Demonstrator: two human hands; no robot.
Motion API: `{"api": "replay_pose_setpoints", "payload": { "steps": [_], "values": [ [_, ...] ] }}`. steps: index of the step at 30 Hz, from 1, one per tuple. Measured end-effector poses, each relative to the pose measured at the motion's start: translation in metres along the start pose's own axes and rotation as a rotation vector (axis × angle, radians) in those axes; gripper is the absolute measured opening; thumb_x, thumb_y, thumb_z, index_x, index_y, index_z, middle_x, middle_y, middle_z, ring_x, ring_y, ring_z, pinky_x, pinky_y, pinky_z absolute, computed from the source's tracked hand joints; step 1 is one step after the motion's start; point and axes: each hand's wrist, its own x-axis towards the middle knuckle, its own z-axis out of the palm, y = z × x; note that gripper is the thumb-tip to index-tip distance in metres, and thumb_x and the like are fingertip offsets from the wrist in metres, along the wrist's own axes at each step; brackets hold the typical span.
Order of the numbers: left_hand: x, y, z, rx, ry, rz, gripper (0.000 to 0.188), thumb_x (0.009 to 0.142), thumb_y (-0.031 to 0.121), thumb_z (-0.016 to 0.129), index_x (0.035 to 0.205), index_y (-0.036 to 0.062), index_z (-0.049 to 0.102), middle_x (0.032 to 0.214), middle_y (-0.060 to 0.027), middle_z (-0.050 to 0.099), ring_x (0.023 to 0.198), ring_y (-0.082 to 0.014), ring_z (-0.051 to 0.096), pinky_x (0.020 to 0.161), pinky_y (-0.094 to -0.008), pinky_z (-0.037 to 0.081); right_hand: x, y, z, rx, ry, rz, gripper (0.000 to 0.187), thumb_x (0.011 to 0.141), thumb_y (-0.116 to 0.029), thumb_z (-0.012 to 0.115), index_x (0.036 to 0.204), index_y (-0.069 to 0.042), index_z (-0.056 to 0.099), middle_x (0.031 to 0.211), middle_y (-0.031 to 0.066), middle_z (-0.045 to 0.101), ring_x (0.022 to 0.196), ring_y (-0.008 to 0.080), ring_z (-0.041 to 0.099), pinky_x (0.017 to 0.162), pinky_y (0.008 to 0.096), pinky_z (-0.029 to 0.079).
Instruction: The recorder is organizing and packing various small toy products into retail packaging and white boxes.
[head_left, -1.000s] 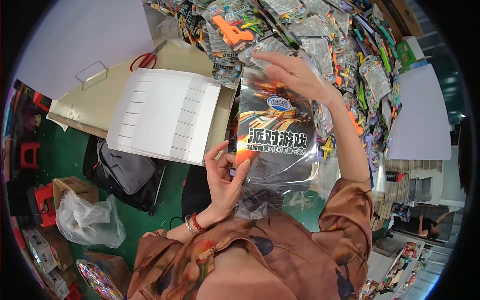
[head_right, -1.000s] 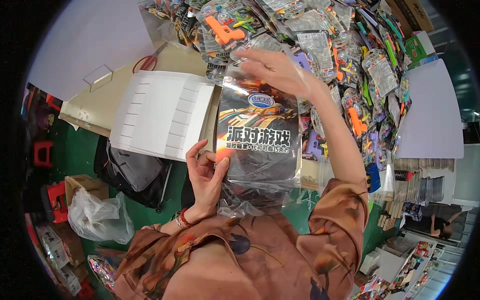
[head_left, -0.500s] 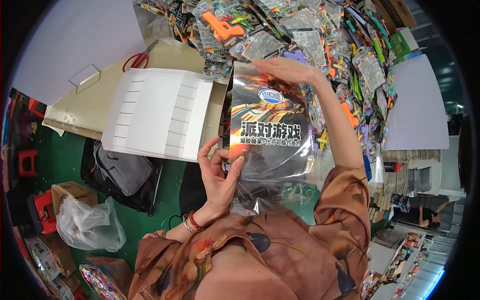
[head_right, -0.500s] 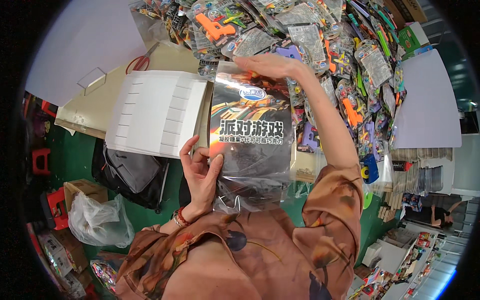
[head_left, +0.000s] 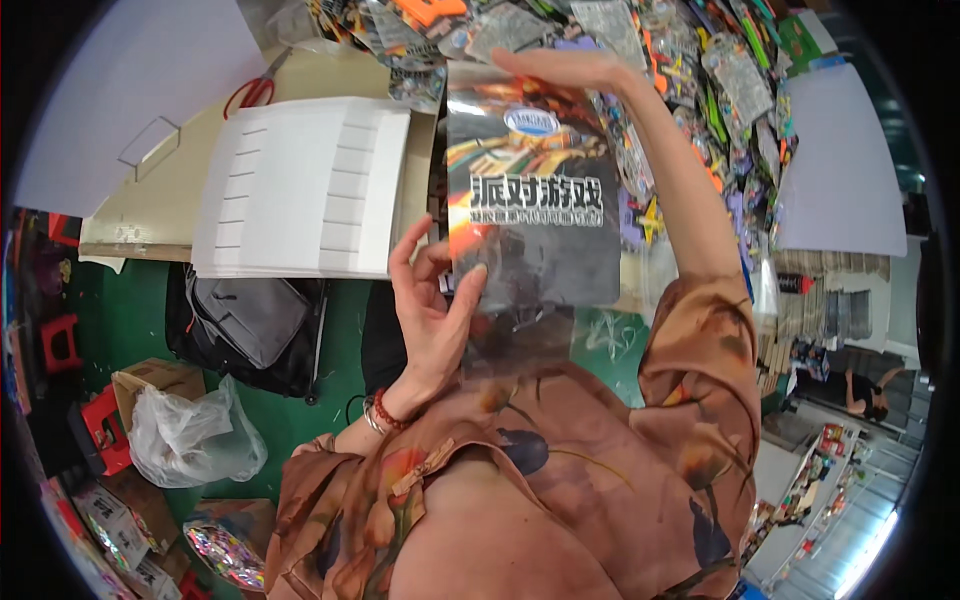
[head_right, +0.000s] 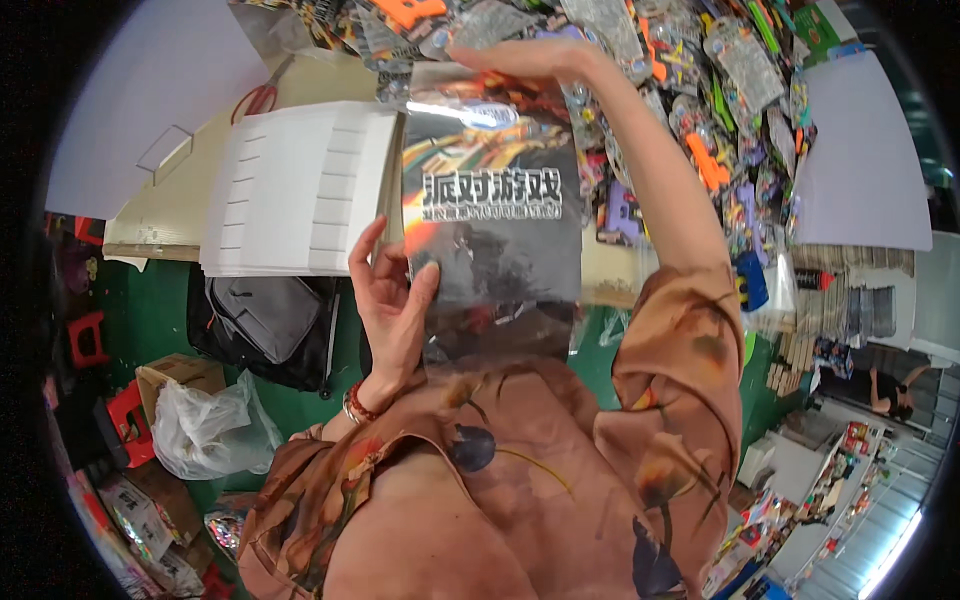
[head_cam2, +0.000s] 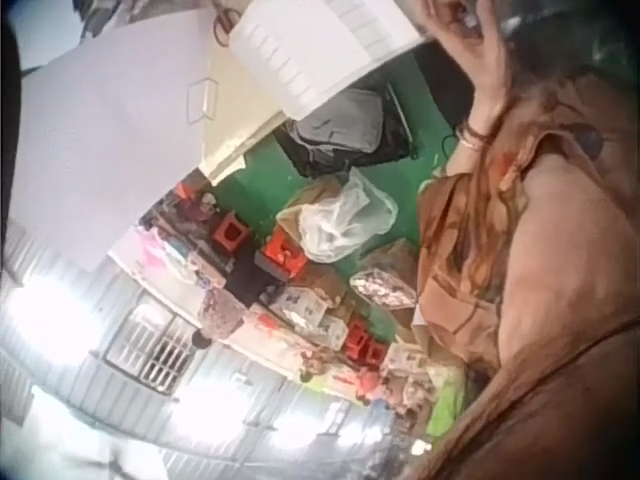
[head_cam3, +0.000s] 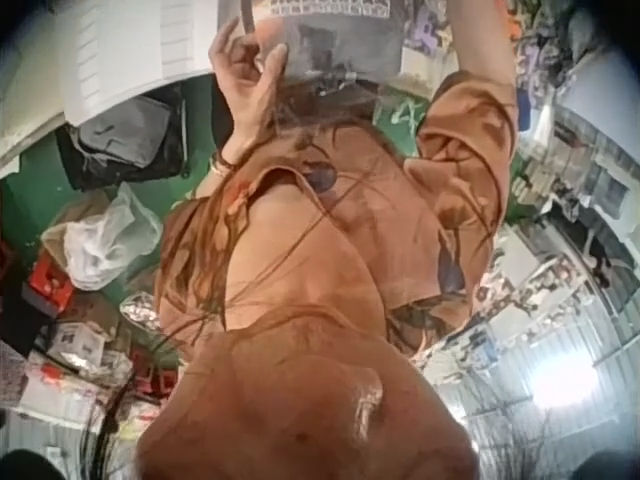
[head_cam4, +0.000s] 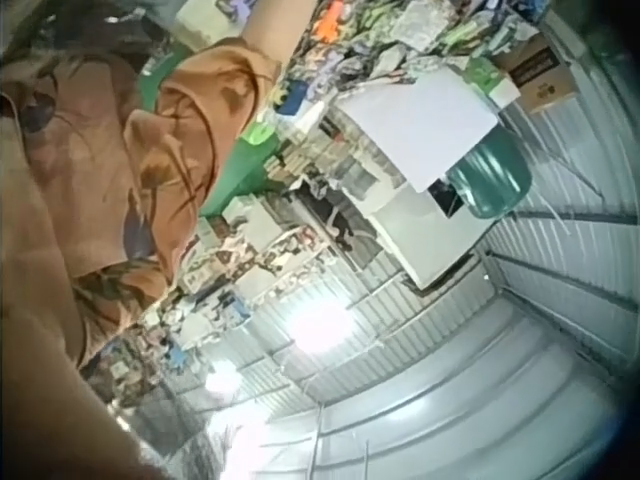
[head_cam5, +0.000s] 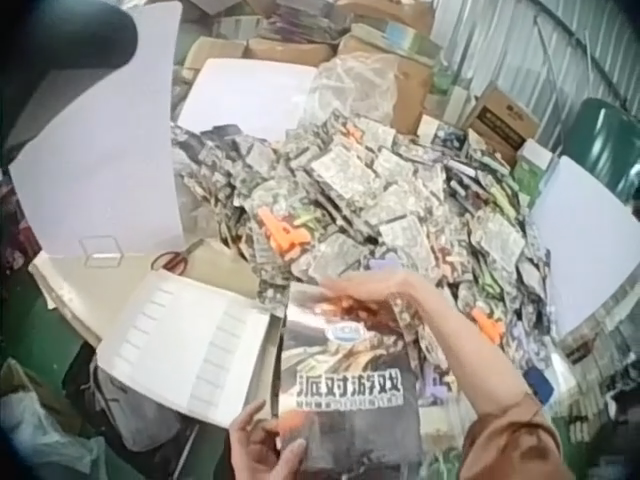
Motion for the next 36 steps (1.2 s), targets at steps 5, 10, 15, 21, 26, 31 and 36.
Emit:
{"api": "replay_pose_setpoints", "payload": {
  "steps": [5,10,15,21,26,31,36],
  "values": [
    [0.001,-0.002,0.0,0.022,-0.016,0.016,0.066,0.083,0.001,0.065,0.136,0.0019,0.026,0.101,-0.0078,0.056,0.094,-0.0132,0.053,0.086,-0.0258,0.04,0.013,0.015,0.009,0.156,0.091,0.064,0.068,0.089,-0.064,0.038,0.12,-0.006,0.058,0.097,0.0095,0.065,0.086,0.0132,0.059,0.077,0.0267,0.045],
    [0.001,-0.001,-0.001,0.014,-0.006,0.026,0.066,0.083,0.001,0.065,0.136,0.0021,0.026,0.101,-0.008,0.057,0.095,-0.0139,0.054,0.086,-0.0254,0.041,-0.001,-0.041,-0.004,0.288,-0.218,0.195,0.1,0.073,-0.084,0.029,0.147,-0.019,0.012,0.152,0.0113,0.013,0.139,0.0252,0.017,0.109,0.0403,0.02],
    [0.002,-0.001,0.0,0.091,-0.09,0.095,0.058,0.087,-0.002,0.058,0.136,0.0038,0.028,0.101,-0.0036,0.055,0.091,-0.0079,0.051,0.077,-0.0202,0.041,0.044,0.037,-0.021,0.204,-0.327,0.482,0.085,0.082,-0.075,0.026,0.144,-0.017,0.025,0.146,0.0112,0.03,0.134,0.0237,0.03,0.107,0.0351,0.025],
    [0.004,0.002,-0.004,0.102,-0.066,0.08,0.052,0.085,0.006,0.065,0.129,0.0017,0.04,0.102,-0.0054,0.058,0.093,-0.0114,0.053,0.082,-0.0247,0.043,-0.083,0.086,0.001,-0.162,0.545,-0.193,0.06,0.09,-0.056,0.038,0.13,-0.012,0.046,0.116,0.0118,0.053,0.107,0.0164,0.051,0.091,0.0263,0.038],
    [0.006,0.022,-0.006,0.121,-0.083,0.17,0.033,0.087,0.009,0.062,0.118,-0.0009,0.055,0.114,-0.0074,0.059,0.095,-0.0109,0.053,0.082,-0.0232,0.043,-0.188,0.036,0.117,0.67,0.982,0.073,0.024,0.09,-0.022,0.058,0.102,-0.002,0.063,0.077,0.0048,0.066,0.065,0.009,0.06,0.059,0.0199,0.046],
    [0.011,0.029,-0.002,0.146,-0.144,0.192,0.031,0.093,0.018,0.055,0.117,-0.0013,0.056,0.112,-0.0066,0.06,0.096,-0.0116,0.054,0.084,-0.0225,0.042,-0.206,0.01,0.178,1.265,0.687,-0.04,0.027,0.093,-0.024,0.054,0.11,-0.002,0.056,0.076,0.0117,0.064,0.053,0.0148,0.059,0.045,0.0229,0.043],
    [0.016,0.034,-0.003,0.077,-0.224,0.237,0.036,0.098,0.027,0.045,0.113,-0.0029,0.059,0.109,-0.0071,0.061,0.102,-0.0128,0.054,0.091,-0.0259,0.039,-0.21,-0.013,0.173,1.432,0.613,-0.272,0.039,0.096,-0.034,0.045,0.124,-0.007,0.047,0.081,0.0191,0.065,0.052,0.0186,0.059,0.04,0.0231,0.041]
  ]
}}
